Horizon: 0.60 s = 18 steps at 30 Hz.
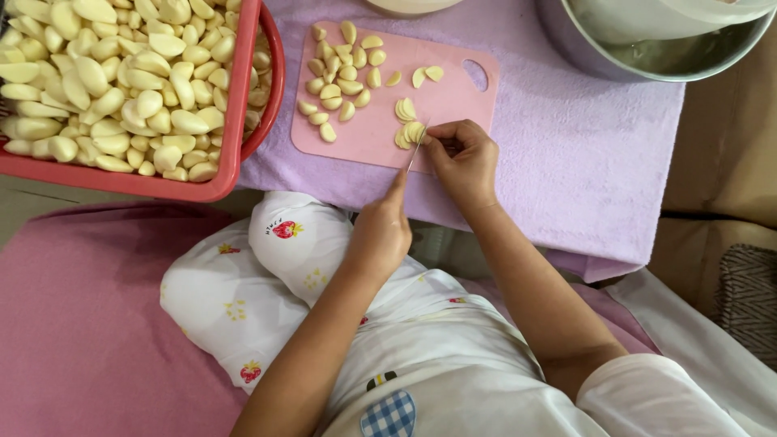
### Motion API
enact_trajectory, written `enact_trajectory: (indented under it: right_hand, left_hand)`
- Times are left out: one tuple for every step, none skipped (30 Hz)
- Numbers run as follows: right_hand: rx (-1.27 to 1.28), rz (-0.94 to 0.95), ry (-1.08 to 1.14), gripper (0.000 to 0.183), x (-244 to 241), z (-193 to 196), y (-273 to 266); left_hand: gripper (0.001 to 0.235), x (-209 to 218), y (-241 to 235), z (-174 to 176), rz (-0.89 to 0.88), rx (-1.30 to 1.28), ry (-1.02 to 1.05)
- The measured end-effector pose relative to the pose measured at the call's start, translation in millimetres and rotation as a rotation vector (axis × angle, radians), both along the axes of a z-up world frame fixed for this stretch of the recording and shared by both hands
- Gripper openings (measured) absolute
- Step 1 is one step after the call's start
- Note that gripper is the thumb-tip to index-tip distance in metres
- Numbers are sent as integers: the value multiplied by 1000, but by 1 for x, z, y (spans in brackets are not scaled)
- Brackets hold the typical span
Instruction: The person sits on a mat and slices garlic cloves into thin pieces on a pink cutting board using a small knife. Sliced garlic is placed into a white bowl, and garlic skins are collected in a separate container.
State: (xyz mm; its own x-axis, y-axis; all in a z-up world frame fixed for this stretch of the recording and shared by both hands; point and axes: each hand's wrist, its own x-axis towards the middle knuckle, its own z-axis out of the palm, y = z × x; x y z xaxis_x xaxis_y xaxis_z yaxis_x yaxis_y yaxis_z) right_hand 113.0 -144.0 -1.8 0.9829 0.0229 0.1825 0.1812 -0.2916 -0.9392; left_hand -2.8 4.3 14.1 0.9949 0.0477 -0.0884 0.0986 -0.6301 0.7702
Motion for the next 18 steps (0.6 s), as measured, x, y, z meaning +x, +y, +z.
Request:
enact_trajectory:
  right_hand:
    - [2, 1, 0, 10, 0, 1, 0]
    - [2, 7, 1, 9, 0, 2, -1]
    - [2, 13, 2, 9, 0, 3, -1]
    - [3, 13, 2, 9, -1, 4, 0]
    - [13, 15, 4, 9, -2, 5, 0]
    - [22, 17, 4, 9, -1, 6, 1]
    - [22, 17, 1, 9, -1, 6, 2]
    - [32, 13, 0, 9, -2, 7, 2]
    - [42, 9, -1, 8, -2, 7, 2]
    - [43, 7, 0, 8, -2, 6, 2]
    - [41, 6, 7, 8, -1, 5, 1]
    - [40, 8, 15, 8, -1, 4, 2]
    - [41, 10, 18, 8, -1, 2, 1]
    - [20, 9, 18, 9, 0, 1, 0]
    - [-1, 9, 18, 10, 0, -1, -1]
    - [-1, 8, 19, 10, 0, -1, -1]
    - [-3, 4, 21, 11, 0, -2, -1]
    - [-5, -1, 24, 11, 1, -2, -1]
  left_hand:
    - [59, -4, 2, 1, 1, 2, 0]
    - [56, -8, 3, 1, 24, -37, 28]
    - [53, -12, 4, 2, 48, -76, 57]
    - [53, -13, 4, 3, 48, -75, 57]
    - [53, -14, 4, 3, 68, -104, 76]
    - [53, -14, 4, 4, 87, -133, 92]
    - [53, -15, 3, 9, 87, -133, 90]
    - [54, -17, 3, 14, 80, -118, 68]
    - [55, -18, 2, 18, 72, -104, 46]
    - [55, -18, 2, 17, 71, -103, 47]
    - [55, -18, 2, 15, 58, -100, 33]
    - [54, -19, 2, 13, 48, -96, 21]
    - [54, -19, 4, 12, 50, -95, 23]
    - [54, -19, 5, 11, 48, -93, 20]
    - [54, -19, 6, 11, 47, -90, 18]
    - [54, -19, 7, 12, 46, -90, 19]
    - [54, -19, 7, 13, 41, -95, 18]
    - [54, -19, 8, 14, 37, -100, 17]
